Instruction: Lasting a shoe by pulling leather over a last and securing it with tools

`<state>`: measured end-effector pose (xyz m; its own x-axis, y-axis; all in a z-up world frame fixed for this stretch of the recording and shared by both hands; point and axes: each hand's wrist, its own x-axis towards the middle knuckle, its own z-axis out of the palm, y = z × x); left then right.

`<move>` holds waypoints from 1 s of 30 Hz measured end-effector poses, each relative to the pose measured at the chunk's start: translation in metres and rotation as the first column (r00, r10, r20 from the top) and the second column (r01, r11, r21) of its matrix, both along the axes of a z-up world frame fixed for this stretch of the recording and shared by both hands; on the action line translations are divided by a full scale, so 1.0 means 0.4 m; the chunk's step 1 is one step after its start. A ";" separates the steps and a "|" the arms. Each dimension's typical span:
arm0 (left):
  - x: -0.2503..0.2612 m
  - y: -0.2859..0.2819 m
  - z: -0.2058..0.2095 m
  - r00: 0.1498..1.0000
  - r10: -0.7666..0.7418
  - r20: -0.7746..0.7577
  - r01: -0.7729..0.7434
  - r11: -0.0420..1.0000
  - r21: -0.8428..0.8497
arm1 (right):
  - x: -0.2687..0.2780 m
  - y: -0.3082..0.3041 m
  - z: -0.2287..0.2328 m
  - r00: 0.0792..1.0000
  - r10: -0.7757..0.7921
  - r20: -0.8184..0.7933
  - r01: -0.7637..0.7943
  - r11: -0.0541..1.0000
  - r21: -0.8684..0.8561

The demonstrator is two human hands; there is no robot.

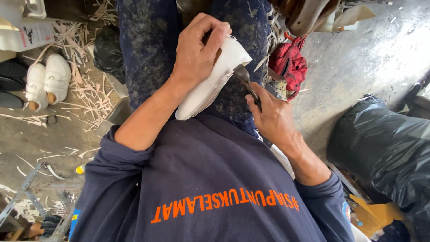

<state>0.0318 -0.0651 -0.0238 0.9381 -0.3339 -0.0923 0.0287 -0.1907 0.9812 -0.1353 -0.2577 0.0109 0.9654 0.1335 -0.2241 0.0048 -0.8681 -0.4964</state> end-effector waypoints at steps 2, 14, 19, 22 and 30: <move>0.001 0.003 0.000 1.000 0.004 -0.019 -0.004 1.000 0.020 | -0.018 0.008 -0.036 0.995 -0.043 0.089 0.045 0.999 -0.023; -0.034 -0.004 0.011 0.984 -0.065 0.163 0.065 0.998 0.008 | -0.033 -0.012 0.031 0.996 0.048 -0.075 -0.055 0.993 -0.106; -0.121 0.016 0.060 0.957 -0.079 0.278 0.023 0.980 0.200 | -0.009 -0.013 0.026 0.996 0.075 -0.046 -0.078 0.995 -0.065; -0.162 0.015 0.082 0.991 -0.125 0.047 0.102 0.936 0.337 | -0.006 -0.007 0.025 0.994 0.060 -0.090 -0.068 0.994 -0.085; -0.155 0.005 0.062 0.994 -0.085 0.069 0.056 0.935 0.351 | 0.018 -0.010 0.040 0.988 0.133 -0.074 -0.147 0.961 -0.235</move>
